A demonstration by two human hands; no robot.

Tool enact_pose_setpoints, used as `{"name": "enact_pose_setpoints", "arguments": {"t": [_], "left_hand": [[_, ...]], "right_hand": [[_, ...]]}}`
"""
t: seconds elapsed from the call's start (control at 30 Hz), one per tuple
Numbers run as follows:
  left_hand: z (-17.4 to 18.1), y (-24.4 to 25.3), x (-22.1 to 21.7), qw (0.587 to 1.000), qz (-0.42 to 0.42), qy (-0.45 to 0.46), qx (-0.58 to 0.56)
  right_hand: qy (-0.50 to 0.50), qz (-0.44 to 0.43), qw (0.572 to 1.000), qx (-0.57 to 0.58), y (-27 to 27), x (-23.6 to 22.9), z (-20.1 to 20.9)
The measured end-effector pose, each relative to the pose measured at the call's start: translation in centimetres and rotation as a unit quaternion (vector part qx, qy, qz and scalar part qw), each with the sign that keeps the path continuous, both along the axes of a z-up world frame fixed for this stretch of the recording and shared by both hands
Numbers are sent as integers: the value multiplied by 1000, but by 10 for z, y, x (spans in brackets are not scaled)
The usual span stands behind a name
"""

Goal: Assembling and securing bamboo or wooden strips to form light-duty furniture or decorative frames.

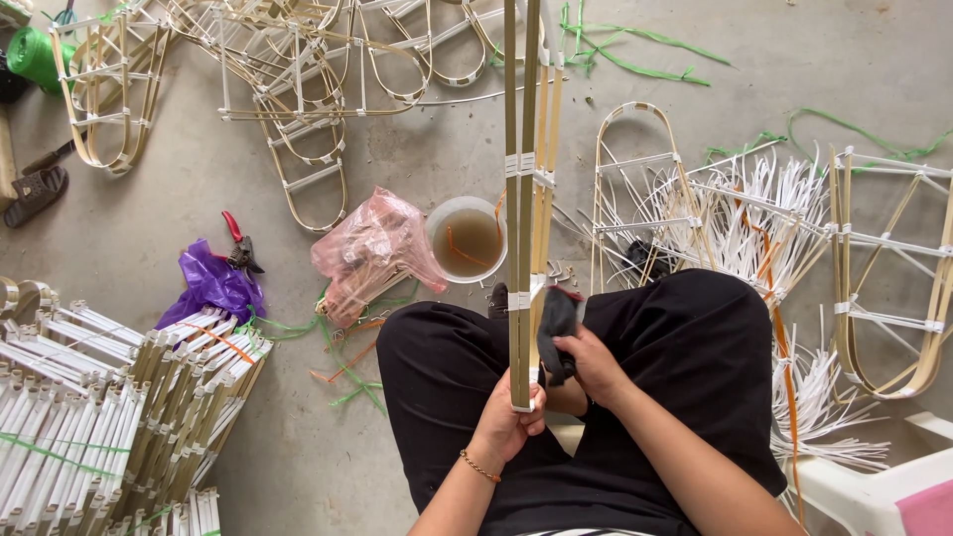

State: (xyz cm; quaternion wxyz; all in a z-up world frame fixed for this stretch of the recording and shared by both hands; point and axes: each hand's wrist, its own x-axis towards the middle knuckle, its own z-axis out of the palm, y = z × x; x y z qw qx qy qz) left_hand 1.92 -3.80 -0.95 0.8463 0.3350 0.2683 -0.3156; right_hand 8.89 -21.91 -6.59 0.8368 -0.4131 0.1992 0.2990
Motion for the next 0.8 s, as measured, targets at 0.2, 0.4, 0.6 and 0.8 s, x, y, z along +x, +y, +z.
{"name": "enact_pose_setpoints", "arguments": {"t": [0.2, 0.4, 0.6, 0.8], "left_hand": [[28, -7, 7, 1000, 4, -17, 8], [22, -12, 5, 998, -20, -27, 54], [6, -6, 0, 998, 14, 37, 44], [23, -13, 8, 998, 3, -5, 59]], "right_hand": [[-25, 142, 975, -169, 22, -8, 28], [-112, 70, 903, -408, 29, 27, 72], [-207, 106, 917, -325, 33, -16, -17], [-137, 4, 922, -361, 35, 35, 18]]}}
